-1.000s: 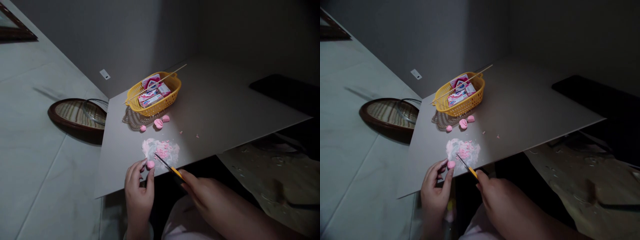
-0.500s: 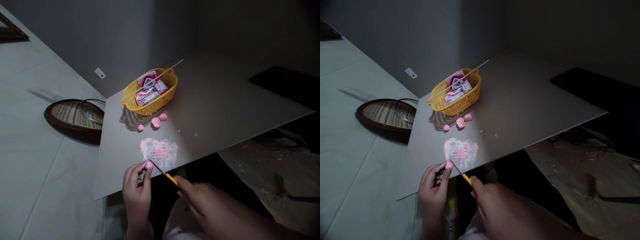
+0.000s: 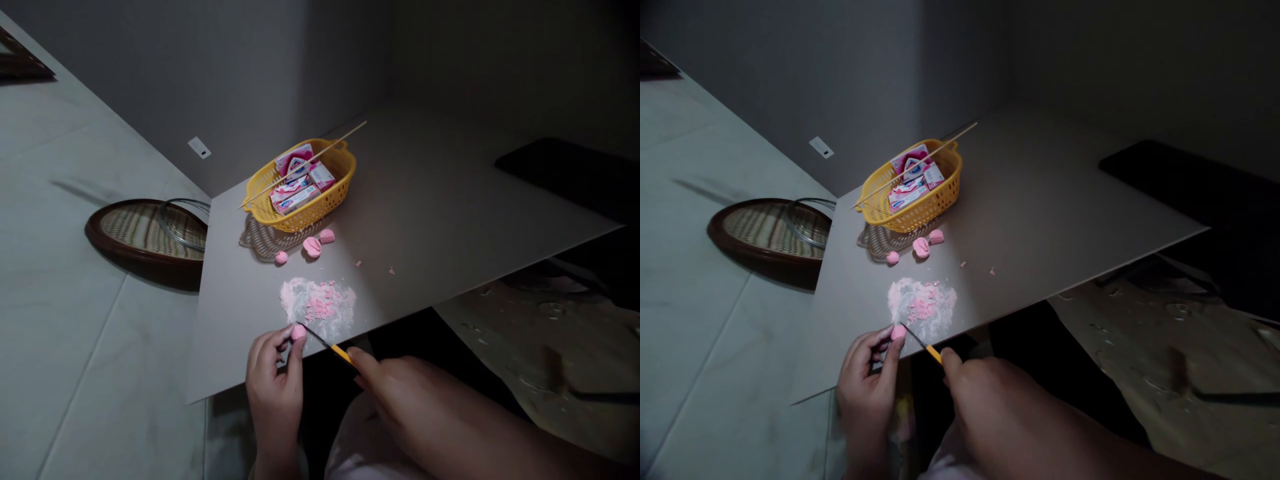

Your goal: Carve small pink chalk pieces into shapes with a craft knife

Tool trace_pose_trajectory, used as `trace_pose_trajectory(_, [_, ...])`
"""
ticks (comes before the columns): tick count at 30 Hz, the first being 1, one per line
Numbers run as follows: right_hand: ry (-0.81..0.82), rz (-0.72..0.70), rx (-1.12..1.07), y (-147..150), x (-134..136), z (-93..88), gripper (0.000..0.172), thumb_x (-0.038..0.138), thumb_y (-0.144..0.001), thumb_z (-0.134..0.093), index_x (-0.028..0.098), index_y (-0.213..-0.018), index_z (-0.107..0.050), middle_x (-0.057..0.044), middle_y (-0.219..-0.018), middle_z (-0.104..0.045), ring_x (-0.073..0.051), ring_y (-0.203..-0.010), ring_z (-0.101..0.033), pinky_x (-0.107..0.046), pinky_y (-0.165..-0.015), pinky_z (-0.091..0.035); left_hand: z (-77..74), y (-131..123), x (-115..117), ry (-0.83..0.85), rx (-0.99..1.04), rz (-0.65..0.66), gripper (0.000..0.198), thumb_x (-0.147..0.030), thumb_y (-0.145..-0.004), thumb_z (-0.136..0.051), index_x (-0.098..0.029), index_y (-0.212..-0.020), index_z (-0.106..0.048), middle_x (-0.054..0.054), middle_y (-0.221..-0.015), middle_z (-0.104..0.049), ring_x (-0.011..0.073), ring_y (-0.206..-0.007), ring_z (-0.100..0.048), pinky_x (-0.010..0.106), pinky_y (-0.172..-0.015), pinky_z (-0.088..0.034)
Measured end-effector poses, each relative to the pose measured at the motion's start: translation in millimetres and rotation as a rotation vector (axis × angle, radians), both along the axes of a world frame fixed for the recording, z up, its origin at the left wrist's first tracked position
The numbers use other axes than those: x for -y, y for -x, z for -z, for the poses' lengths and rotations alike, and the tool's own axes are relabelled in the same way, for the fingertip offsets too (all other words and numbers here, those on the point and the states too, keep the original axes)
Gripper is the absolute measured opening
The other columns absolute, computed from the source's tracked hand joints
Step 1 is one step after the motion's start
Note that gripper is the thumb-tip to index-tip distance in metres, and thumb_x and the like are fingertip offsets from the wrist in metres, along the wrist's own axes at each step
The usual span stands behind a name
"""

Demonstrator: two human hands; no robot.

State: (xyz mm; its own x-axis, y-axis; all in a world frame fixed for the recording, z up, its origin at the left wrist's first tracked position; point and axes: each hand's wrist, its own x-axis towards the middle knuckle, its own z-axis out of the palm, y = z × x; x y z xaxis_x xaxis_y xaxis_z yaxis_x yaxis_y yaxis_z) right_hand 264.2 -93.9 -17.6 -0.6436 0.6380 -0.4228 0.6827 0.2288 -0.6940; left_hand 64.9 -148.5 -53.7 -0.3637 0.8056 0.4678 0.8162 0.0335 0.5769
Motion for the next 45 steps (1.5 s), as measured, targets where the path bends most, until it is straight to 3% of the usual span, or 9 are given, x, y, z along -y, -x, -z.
trace_pose_trajectory(4, [-0.068,0.008,0.019,-3,-3,-0.8,0.038,0.006,-0.091,-0.047,0.021,-0.119,-0.067,-0.008,-0.081,-0.077,-0.020,-0.067,-0.071,-0.025,-0.056,-0.038,-0.7,0,1,0.054,0.107,-0.043,0.019,-0.040,-0.092,-0.071,-0.022,-0.098,-0.073,0.004,-0.092,-0.070,0.0159,-0.075,-0.063,0.029,-0.071,-0.055])
trace_pose_trajectory(9, [-0.032,-0.007,-0.046,-12,1,0.2,0.031,0.014,-0.098,-0.044,0.022,-0.117,-0.066,-0.007,-0.082,-0.076,-0.020,-0.070,-0.071,-0.025,-0.058,-0.040,-0.8,-3,1,0.070,0.177,-0.076,0.025,-0.044,-0.089,-0.073,-0.021,-0.099,-0.074,0.006,-0.094,-0.072,0.0175,-0.079,-0.064,0.031,-0.076,-0.055])
trace_pose_trajectory(17, [0.018,0.029,-0.110,-14,1,3.8,0.028,0.016,-0.100,-0.042,0.021,-0.115,-0.065,-0.008,-0.080,-0.075,-0.021,-0.069,-0.070,-0.026,-0.058,-0.037,-7.1,-6,-1,0.026,0.386,-0.129,0.033,-0.047,-0.086,-0.075,-0.017,-0.098,-0.073,0.007,-0.088,-0.074,0.0158,-0.072,-0.067,0.025,-0.064,-0.055])
trace_pose_trajectory(22, [0.050,0.021,-0.125,-11,1,2.4,0.028,0.014,-0.099,-0.044,0.021,-0.115,-0.065,-0.008,-0.082,-0.076,-0.020,-0.069,-0.070,-0.025,-0.058,-0.036,-0.6,-1,2,0.042,0.180,-0.079,0.025,-0.040,-0.095,-0.066,-0.021,-0.108,-0.074,0.009,-0.104,-0.075,0.0199,-0.091,-0.070,0.033,-0.081,-0.057])
trace_pose_trajectory(27, [0.051,0.025,-0.124,-9,2,4.5,0.027,0.014,-0.098,-0.046,0.022,-0.116,-0.066,-0.008,-0.083,-0.077,-0.021,-0.071,-0.071,-0.026,-0.059,-0.037,3.1,-1,-2,0.012,-0.028,-0.030,0.017,-0.033,-0.097,-0.064,-0.022,-0.106,-0.073,0.006,-0.103,-0.071,0.0195,-0.096,-0.066,0.034,-0.088,-0.053])
trace_pose_trajectory(37, [0.102,-0.048,-0.106,-10,-1,-3.3,0.034,0.011,-0.092,-0.049,0.020,-0.121,-0.064,-0.008,-0.088,-0.078,-0.022,-0.074,-0.072,-0.024,-0.057,-0.039,-3.5,1,1,0.061,-0.063,-0.090,0.016,-0.036,-0.093,-0.069,-0.022,-0.100,-0.072,0.003,-0.089,-0.070,0.0147,-0.075,-0.061,0.027,-0.070,-0.052])
trace_pose_trajectory(45, [-0.032,-0.002,-0.133,-12,13,12.7,0.040,0.016,-0.088,-0.053,0.024,-0.126,-0.063,-0.006,-0.085,-0.078,-0.024,-0.069,-0.074,-0.027,-0.053,-0.040,2.7,4,-4,-0.014,-0.118,-0.054,0.007,-0.026,-0.089,-0.072,-0.021,-0.094,-0.072,0.000,-0.082,-0.068,0.0120,-0.068,-0.058,0.022,-0.061,-0.048])
